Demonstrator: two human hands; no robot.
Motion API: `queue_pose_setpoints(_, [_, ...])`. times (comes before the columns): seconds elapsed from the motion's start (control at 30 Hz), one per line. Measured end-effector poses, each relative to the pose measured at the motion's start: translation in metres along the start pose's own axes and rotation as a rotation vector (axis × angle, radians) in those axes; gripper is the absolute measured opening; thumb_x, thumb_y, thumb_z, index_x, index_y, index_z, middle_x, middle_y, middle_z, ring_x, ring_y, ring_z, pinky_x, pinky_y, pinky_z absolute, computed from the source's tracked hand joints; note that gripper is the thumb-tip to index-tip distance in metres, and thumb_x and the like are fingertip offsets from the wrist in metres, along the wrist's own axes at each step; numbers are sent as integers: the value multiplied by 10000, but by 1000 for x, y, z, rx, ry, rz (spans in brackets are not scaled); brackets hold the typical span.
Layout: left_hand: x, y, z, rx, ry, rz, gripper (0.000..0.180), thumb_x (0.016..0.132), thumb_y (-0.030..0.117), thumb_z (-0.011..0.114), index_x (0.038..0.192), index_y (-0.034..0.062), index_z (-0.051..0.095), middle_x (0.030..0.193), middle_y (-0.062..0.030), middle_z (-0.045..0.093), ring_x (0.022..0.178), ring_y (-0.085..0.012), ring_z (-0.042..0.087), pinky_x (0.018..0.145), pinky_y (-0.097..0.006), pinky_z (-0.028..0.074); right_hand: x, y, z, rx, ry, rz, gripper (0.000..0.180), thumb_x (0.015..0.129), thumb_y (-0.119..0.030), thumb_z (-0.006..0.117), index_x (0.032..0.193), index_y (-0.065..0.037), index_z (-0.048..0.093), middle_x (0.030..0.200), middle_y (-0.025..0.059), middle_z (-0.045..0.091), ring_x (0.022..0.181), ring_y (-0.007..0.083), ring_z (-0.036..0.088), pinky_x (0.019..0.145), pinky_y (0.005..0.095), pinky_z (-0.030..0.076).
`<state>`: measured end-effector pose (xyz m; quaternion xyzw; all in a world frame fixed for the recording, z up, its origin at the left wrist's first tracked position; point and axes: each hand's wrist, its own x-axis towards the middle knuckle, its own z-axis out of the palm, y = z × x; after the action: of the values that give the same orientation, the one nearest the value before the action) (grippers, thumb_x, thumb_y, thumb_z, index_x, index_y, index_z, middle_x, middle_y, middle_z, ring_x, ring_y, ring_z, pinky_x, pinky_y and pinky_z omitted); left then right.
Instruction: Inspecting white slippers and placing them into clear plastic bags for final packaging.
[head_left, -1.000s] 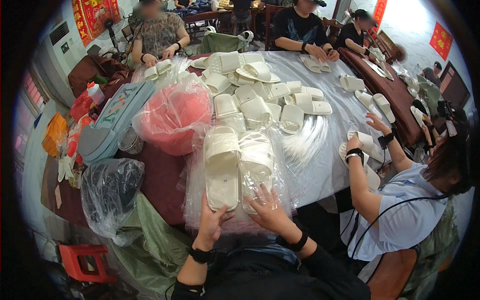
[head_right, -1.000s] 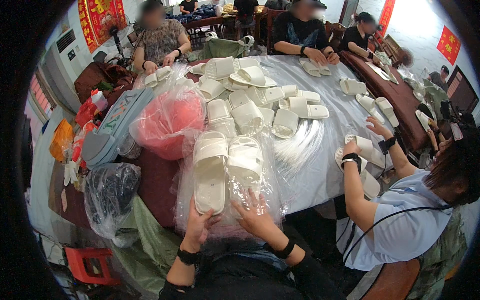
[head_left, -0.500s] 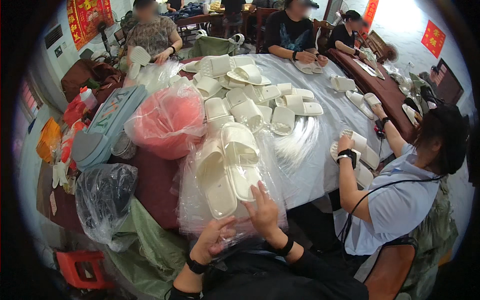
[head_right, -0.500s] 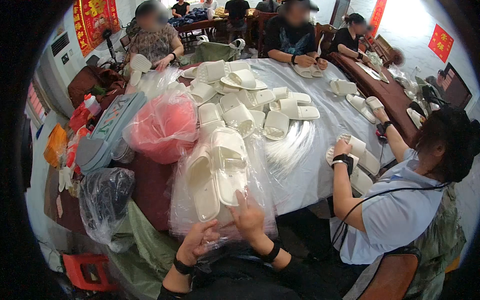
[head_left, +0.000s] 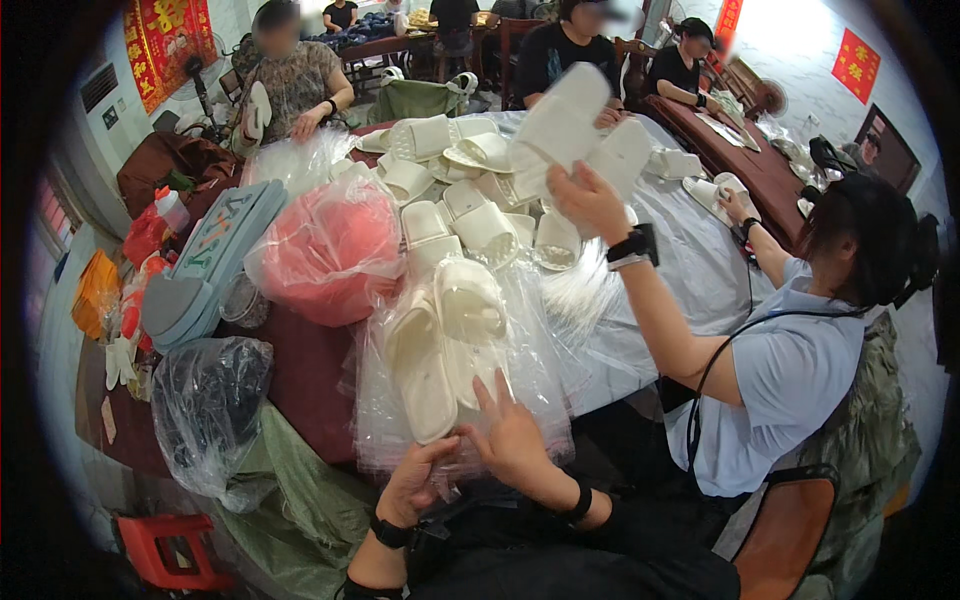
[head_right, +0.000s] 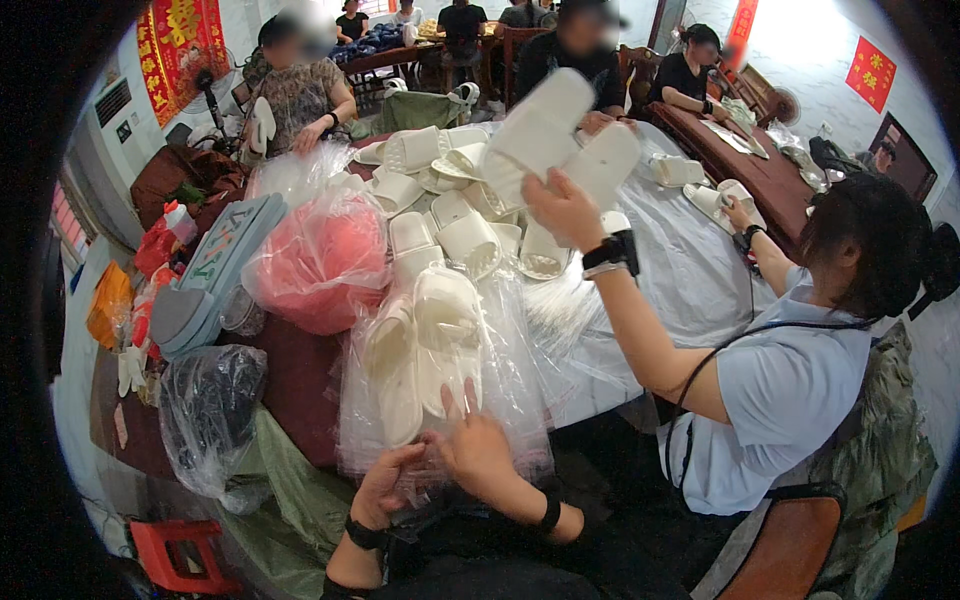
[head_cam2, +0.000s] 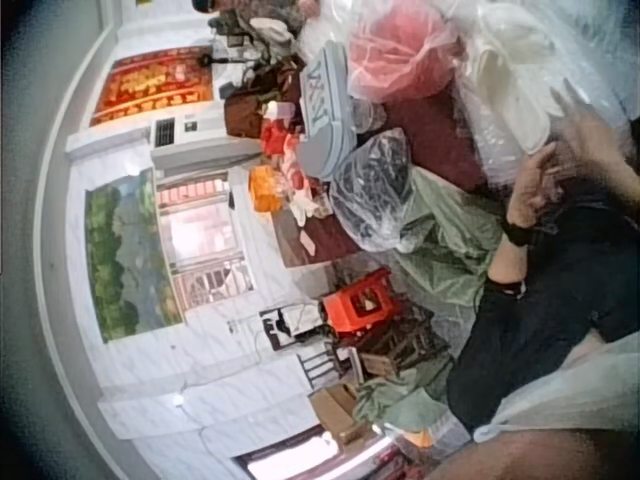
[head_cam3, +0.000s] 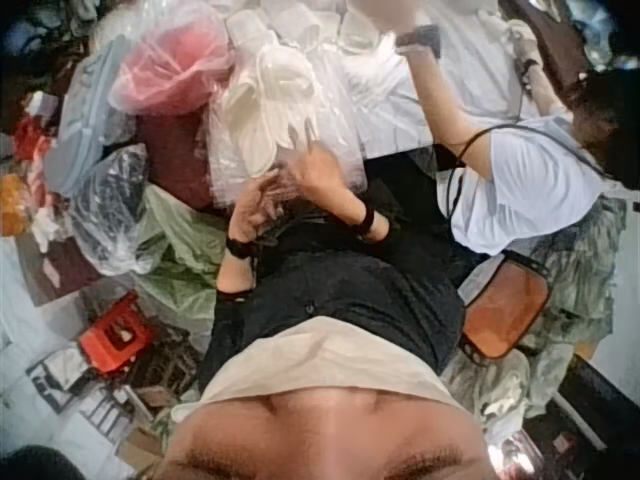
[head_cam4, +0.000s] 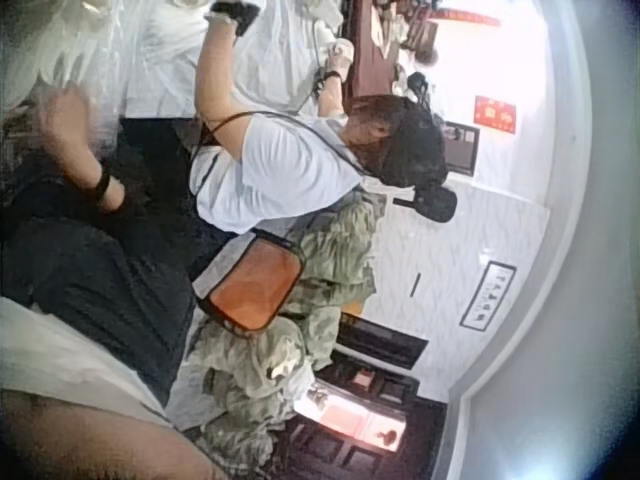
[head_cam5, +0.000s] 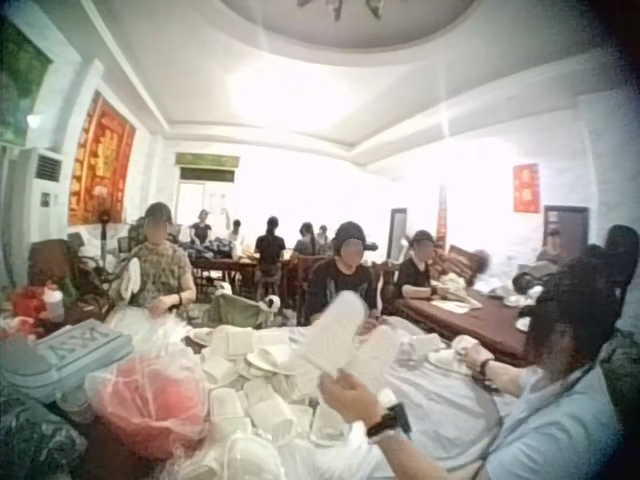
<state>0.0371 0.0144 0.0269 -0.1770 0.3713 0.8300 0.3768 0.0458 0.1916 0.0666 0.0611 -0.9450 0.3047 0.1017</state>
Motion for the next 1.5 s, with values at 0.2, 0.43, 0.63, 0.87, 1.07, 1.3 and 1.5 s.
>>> queue_pose_setpoints(0.2, [-13, 17, 20, -68, -35, 136, 211, 940, 171, 513, 1094, 37, 564, 982, -100, 633, 862, -239, 642, 728, -360, 545, -14, -22, -25, -182, -21, -170, 528, 878, -261, 594, 1338, -48, 449, 1342, 305, 404, 839, 340, 592, 704, 400, 493])
queue_pose_setpoints(0.43, [-24, 56, 29, -182, -38, 296, 212, 949, 154, 498, 1115, 24, 514, 1102, -196, 603, 829, -329, 667, 665, -340, 580, -42, -3, -13, 252, 295, -913, 295, 771, -153, 685, 1030, -19, 642, 934, 127, 648, 689, 245, 601, 632, 321, 512])
queue_pose_setpoints(0.63, [-46, 77, 58, -91, -153, 342, 289, 968, 175, 464, 1209, 15, 459, 1196, -234, 565, 811, -282, 675, 631, -298, 583, -22, 30, 32, 32, 29, -890, 285, 797, -192, 662, 1041, -45, 643, 1012, 143, 625, 932, 292, 616, 788, 424, 506])
queue_pose_setpoints(0.87, [-108, 72, 74, 57, -173, 594, 344, 969, 242, 462, 1205, -8, 438, 1157, -332, 551, 629, -234, 658, 542, -282, 543, 5, 59, 63, -97, -250, -405, 556, 873, -403, 536, 1366, -166, 438, 1402, 155, 406, 1290, 388, 363, 1058, 544, 276])
queue_pose_setpoints(1.07, [-168, 87, 68, 88, 115, 814, 292, 973, 362, 433, 893, 92, 512, 1049, -322, 604, 510, -134, 591, 424, -215, 454, 13, 43, 66, -373, -417, -228, 561, 862, -402, 577, 1335, -118, 474, 1386, 141, 441, 1299, 389, 353, 1066, 515, 270])
queue_pose_setpoints(1.3, [-259, 113, 32, 126, 338, 1277, 251, 1005, 310, 368, 878, 128, 483, 1071, -246, 618, 515, -78, 506, 437, -180, 424, 14, 40, 50, -324, -171, -372, 560, 857, -349, 602, 1345, -113, 463, 1418, 134, 412, 1325, 366, 334, 1087, 484, 240])
queue_pose_setpoints(1.5, [-295, 88, -19, 410, 728, 1479, 254, 1007, 299, 380, 897, 104, 498, 1091, -262, 615, 510, -46, 436, 450, -152, 349, 6, 40, 67, -302, -206, -379, 553, 867, -318, 593, 1357, -114, 438, 1428, 135, 397, 1332, 359, 320, 1091, 480, 219])
